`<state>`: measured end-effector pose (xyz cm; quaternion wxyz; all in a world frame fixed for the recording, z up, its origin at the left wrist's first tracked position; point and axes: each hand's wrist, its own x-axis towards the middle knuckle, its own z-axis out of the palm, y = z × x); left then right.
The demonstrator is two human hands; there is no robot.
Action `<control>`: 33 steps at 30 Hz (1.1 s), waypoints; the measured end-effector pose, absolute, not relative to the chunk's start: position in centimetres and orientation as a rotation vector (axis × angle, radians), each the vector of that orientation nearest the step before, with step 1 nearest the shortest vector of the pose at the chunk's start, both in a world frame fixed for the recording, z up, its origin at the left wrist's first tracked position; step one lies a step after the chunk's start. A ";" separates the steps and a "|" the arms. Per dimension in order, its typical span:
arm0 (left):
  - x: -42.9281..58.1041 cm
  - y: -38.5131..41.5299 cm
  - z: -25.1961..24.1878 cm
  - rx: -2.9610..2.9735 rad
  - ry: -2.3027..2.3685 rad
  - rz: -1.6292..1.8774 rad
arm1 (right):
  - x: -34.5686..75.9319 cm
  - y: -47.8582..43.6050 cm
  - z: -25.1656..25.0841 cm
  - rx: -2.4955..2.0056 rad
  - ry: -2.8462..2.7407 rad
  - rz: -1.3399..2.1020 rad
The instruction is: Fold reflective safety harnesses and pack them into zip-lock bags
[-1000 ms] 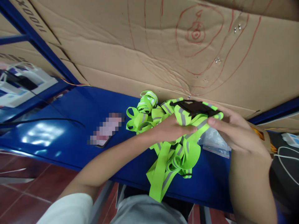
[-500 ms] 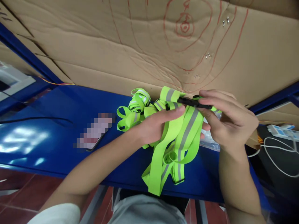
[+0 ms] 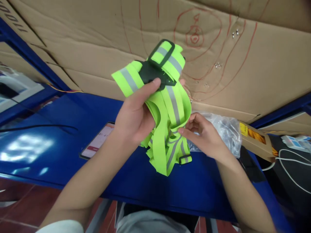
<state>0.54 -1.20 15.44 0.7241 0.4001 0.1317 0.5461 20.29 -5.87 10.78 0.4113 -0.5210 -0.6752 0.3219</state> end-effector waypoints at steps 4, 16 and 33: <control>0.3 -1.2 16.0 0.925 0.306 1.371 | 18.5 -5.5 9.6 -1.313 -1.475 0.949; 0.1 -2.1 15.9 0.869 0.205 1.282 | 15.5 -6.0 7.7 -1.403 -1.664 1.092; -0.8 -0.1 16.1 0.900 0.314 1.459 | 21.1 -10.0 5.1 -1.067 -0.872 1.455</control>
